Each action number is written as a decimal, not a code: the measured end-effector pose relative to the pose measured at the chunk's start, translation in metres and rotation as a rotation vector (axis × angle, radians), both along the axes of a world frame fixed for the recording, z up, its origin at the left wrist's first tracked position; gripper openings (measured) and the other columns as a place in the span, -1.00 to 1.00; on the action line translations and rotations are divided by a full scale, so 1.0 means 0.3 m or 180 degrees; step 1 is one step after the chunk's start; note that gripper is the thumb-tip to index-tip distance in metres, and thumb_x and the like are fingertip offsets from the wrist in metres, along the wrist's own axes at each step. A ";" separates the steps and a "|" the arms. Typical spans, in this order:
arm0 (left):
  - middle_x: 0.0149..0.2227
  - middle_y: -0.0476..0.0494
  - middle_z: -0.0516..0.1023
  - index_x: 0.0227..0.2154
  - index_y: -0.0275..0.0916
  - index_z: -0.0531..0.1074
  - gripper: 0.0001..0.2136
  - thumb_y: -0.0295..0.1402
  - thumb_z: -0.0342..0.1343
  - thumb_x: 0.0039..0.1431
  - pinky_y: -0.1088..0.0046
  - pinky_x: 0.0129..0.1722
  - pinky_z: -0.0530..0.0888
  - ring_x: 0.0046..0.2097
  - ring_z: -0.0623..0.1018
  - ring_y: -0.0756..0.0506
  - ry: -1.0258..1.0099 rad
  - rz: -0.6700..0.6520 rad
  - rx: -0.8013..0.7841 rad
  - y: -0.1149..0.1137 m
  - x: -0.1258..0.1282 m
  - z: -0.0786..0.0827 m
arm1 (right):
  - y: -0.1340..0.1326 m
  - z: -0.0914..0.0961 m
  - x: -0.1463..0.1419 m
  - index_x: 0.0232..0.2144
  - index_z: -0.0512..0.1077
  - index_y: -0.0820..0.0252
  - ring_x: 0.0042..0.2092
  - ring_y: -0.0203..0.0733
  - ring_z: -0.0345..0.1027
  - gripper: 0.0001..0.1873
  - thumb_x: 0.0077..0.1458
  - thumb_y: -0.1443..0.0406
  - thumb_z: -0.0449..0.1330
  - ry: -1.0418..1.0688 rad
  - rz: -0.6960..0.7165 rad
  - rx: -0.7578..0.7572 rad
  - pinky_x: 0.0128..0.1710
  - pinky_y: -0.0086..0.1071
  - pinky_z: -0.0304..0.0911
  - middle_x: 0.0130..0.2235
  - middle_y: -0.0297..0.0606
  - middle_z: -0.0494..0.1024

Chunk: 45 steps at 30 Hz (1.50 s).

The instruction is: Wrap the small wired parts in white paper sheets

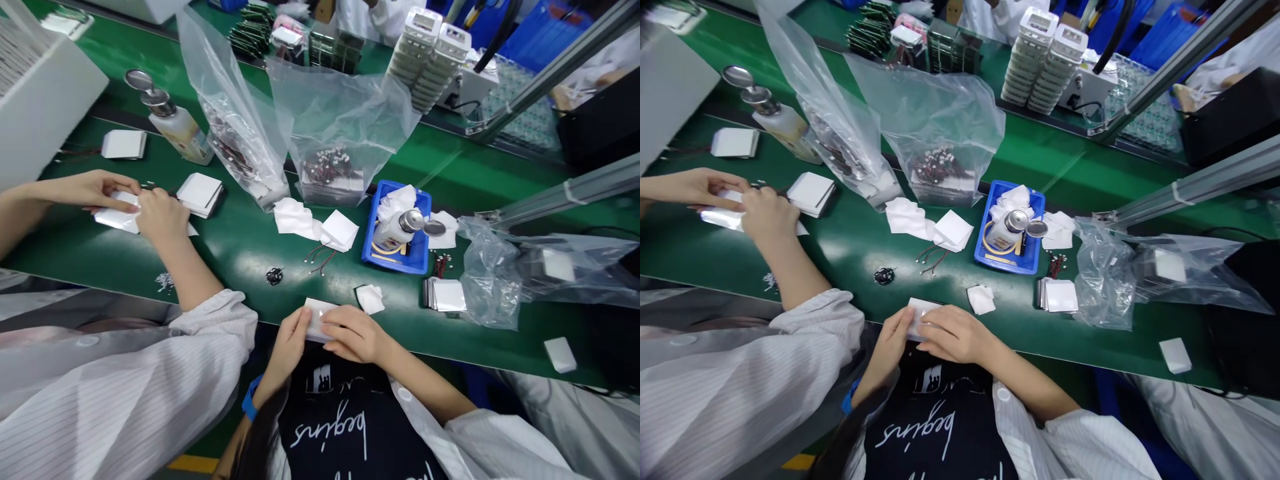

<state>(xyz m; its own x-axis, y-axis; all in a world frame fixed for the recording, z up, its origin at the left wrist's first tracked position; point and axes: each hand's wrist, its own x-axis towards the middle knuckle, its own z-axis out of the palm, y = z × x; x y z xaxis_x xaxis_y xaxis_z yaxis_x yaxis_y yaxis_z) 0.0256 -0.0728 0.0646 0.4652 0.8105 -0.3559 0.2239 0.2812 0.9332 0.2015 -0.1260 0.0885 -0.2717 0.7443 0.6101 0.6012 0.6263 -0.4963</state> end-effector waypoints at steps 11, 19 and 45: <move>-0.32 -0.12 0.47 -0.23 -0.25 0.37 -0.75 -0.28 -0.17 0.42 0.37 -0.24 0.39 -0.27 0.47 -0.12 0.1079 -0.1269 0.2033 0.044 0.026 0.001 | -0.026 -0.011 0.237 -0.24 0.43 0.15 -0.09 -0.06 0.34 -0.91 0.25 0.26 0.17 -0.0363 -0.1360 -0.2182 -0.06 -0.11 0.33 -0.17 -0.16 0.47; -0.07 -0.33 0.46 0.05 -0.31 0.42 -0.65 -0.22 0.08 0.30 0.19 -0.07 0.33 -0.06 0.38 -0.27 0.2012 -0.0694 0.3304 0.041 0.065 -0.058 | 0.050 0.001 0.197 -0.23 0.38 0.16 -0.24 -0.21 0.39 -0.88 0.30 0.23 0.13 0.0151 -0.0997 -0.2286 -0.21 -0.34 0.29 -0.28 -0.28 0.50; -0.25 -0.18 0.55 -0.22 -0.28 0.50 -0.84 -0.34 0.05 0.33 0.22 -0.07 0.32 -0.13 0.46 -0.18 0.1489 -0.0697 0.3303 0.043 0.055 -0.067 | 0.021 -0.014 0.103 0.13 0.34 0.17 0.09 0.07 0.28 -0.60 0.25 0.42 0.10 -0.0973 -0.1584 -0.1005 0.03 0.04 0.35 0.03 0.01 0.46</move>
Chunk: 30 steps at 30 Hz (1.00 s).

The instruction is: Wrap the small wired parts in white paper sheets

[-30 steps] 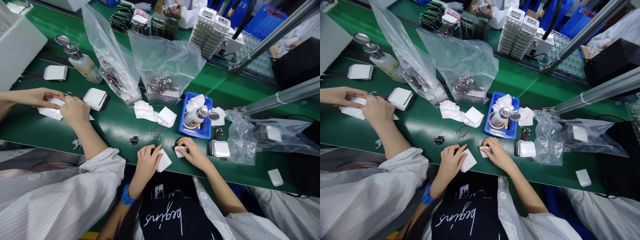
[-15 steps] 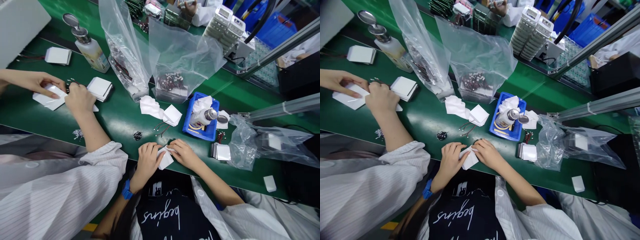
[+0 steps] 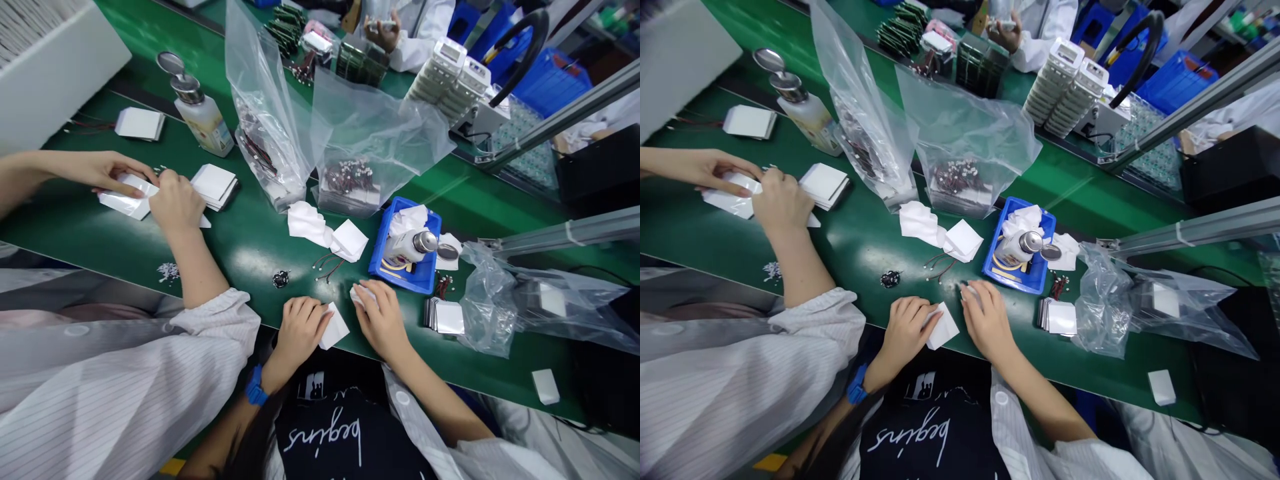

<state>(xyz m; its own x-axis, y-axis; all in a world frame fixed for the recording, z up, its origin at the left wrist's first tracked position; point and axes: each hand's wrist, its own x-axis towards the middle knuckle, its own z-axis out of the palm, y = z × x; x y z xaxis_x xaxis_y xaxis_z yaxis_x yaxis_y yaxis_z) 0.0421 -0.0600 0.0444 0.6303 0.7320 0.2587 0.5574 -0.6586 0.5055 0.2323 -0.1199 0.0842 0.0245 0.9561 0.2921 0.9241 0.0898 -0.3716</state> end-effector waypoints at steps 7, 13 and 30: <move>-0.25 -0.13 0.52 -0.22 -0.22 0.48 -0.88 -0.41 0.04 0.33 0.30 -0.08 0.49 -0.15 0.55 -0.09 -0.1141 0.0251 -0.0214 -0.016 -0.018 -0.024 | 0.021 -0.029 -0.089 0.01 0.43 0.13 0.02 0.01 0.35 -0.73 0.27 0.35 0.11 0.0781 0.0237 -0.0087 0.00 0.02 0.39 -0.06 -0.08 0.52; -0.18 -0.14 0.48 -0.17 -0.22 0.45 -0.84 -0.27 0.14 0.26 0.46 -0.22 0.52 -0.20 0.55 -0.04 -0.2250 0.0981 -0.1821 -0.017 -0.023 0.020 | 0.109 0.040 -0.125 -0.24 0.43 0.15 -0.27 -0.18 0.40 -0.86 0.32 0.35 0.07 0.1799 0.0573 -0.0254 -0.24 -0.29 0.37 -0.33 -0.24 0.53; -0.43 0.01 0.44 -0.26 -0.28 0.50 -0.70 -0.19 -0.05 0.36 0.56 -0.40 0.30 -0.41 0.38 0.02 -0.1455 0.0364 -0.2935 0.000 -0.050 0.162 | 0.127 0.104 -0.114 -0.17 0.44 0.21 -0.23 -0.19 0.39 -0.81 0.34 0.35 0.02 0.0645 0.1023 0.0104 -0.26 -0.30 0.26 -0.24 -0.18 0.54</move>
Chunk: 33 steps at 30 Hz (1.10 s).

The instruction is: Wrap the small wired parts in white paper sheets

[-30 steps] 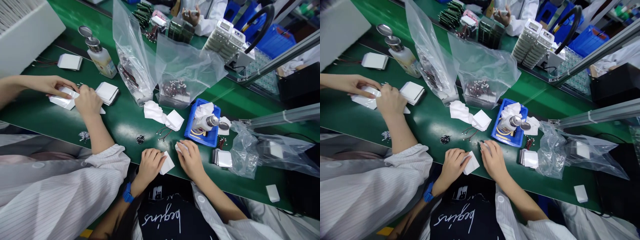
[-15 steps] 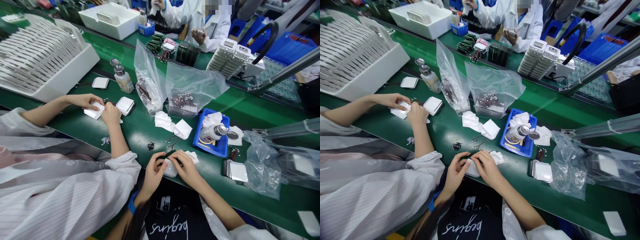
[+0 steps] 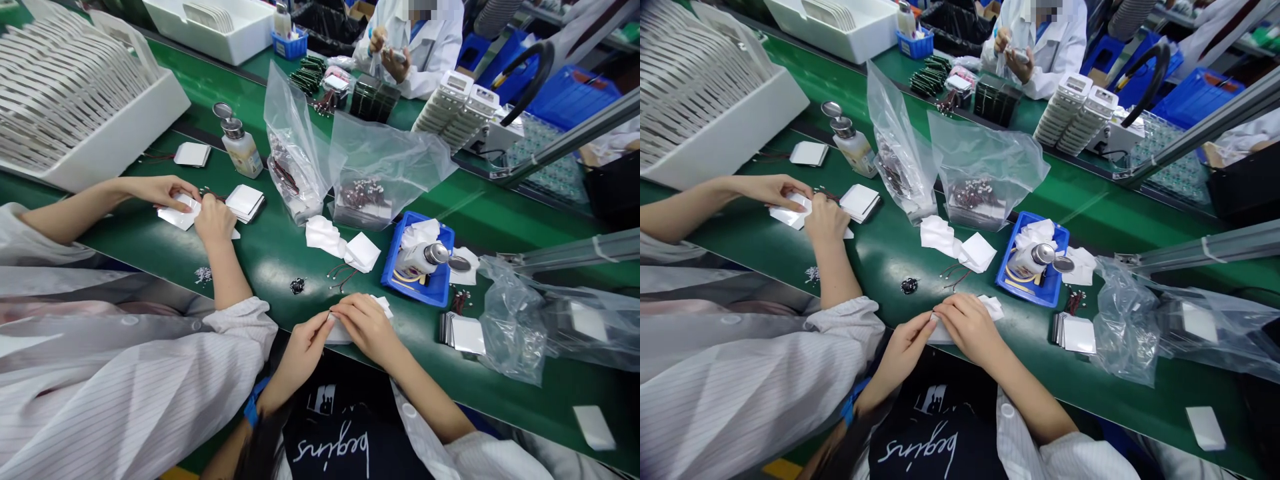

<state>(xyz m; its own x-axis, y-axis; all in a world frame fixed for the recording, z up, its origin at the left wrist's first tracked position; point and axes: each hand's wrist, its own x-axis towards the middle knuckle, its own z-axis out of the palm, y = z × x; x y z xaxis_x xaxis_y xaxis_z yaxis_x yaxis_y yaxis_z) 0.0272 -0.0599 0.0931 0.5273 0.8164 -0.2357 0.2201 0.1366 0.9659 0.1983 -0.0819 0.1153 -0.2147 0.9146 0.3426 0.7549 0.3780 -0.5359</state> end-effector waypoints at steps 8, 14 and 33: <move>-0.40 0.01 0.49 -0.32 -0.26 0.44 -0.75 -0.32 -0.10 0.39 0.59 -0.34 0.34 -0.40 0.44 0.04 0.0214 0.0097 0.0687 -0.010 0.016 -0.016 | -0.002 -0.024 -0.026 -0.15 0.42 0.27 -0.21 -0.12 0.34 -0.81 0.31 0.44 0.01 -0.0387 -0.0021 0.0418 -0.21 -0.25 0.27 -0.25 -0.11 0.53; -0.36 -0.02 0.52 -0.26 -0.27 0.45 -0.78 -0.36 -0.10 0.37 0.60 -0.33 0.37 -0.39 0.49 0.03 0.0323 0.0175 0.0923 -0.001 0.002 -0.030 | 0.004 -0.054 -0.061 -0.13 0.41 0.29 -0.19 -0.10 0.35 -0.81 0.28 0.45 0.03 -0.0280 -0.0153 0.0528 -0.22 -0.22 0.30 -0.26 -0.09 0.52; -0.46 0.03 0.45 -0.32 -0.27 0.43 -0.77 -0.34 -0.09 0.37 0.60 -0.43 0.29 -0.47 0.39 0.06 0.0323 0.0279 0.0785 -0.006 0.015 -0.022 | -0.004 -0.079 -0.086 -0.18 0.39 0.20 -0.20 -0.12 0.34 -0.86 0.29 0.42 0.04 0.0414 -0.0442 0.0110 -0.22 -0.23 0.29 -0.24 -0.14 0.50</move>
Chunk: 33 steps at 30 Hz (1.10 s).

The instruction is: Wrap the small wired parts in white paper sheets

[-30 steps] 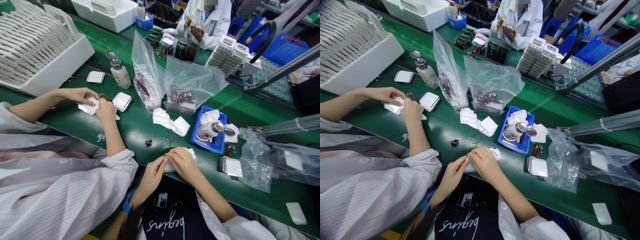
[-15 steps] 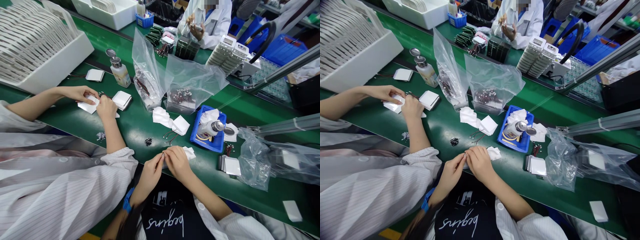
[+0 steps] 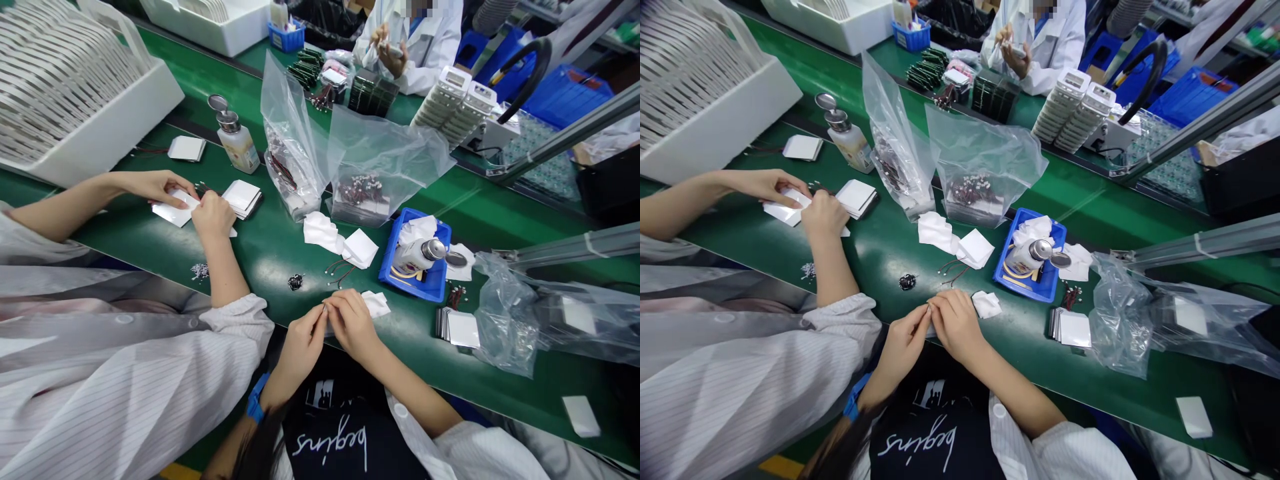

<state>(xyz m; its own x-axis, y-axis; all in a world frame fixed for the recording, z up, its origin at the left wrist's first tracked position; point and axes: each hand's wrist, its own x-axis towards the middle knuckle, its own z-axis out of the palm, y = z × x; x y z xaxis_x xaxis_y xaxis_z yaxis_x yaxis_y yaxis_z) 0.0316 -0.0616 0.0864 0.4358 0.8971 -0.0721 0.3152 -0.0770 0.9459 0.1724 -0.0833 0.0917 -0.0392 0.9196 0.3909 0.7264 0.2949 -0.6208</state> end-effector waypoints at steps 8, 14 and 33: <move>-0.48 0.04 0.40 -0.35 -0.27 0.43 -0.74 -0.26 -0.07 0.37 0.59 -0.45 0.28 -0.46 0.37 0.05 -0.0040 -0.0019 -0.0274 0.004 -0.001 -0.005 | -0.003 -0.018 0.020 -0.12 0.40 0.13 -0.16 -0.17 0.38 -0.83 0.32 0.40 0.05 0.0588 -0.0007 -0.0135 -0.18 -0.26 0.36 -0.21 -0.19 0.49; -0.44 -0.02 0.48 -0.32 -0.27 0.44 -0.75 -0.32 -0.11 0.36 0.58 -0.36 0.38 -0.43 0.45 0.02 0.0038 -0.0001 0.0020 0.010 0.015 0.002 | -0.002 -0.022 0.001 -0.15 0.40 0.17 -0.17 -0.12 0.36 -0.83 0.32 0.39 0.02 0.0098 -0.0089 -0.0077 -0.17 -0.20 0.33 -0.21 -0.13 0.49; -0.15 -0.16 0.65 -0.09 -0.27 0.49 -0.75 -0.38 -0.09 0.37 0.52 -0.16 0.54 -0.20 0.64 -0.05 0.0127 0.0280 0.0559 0.000 0.026 -0.003 | -0.001 -0.014 -0.009 -0.10 0.38 0.13 -0.15 -0.14 0.36 -0.80 0.30 0.43 0.04 0.0562 -0.0456 0.0206 -0.16 -0.20 0.36 -0.21 -0.18 0.47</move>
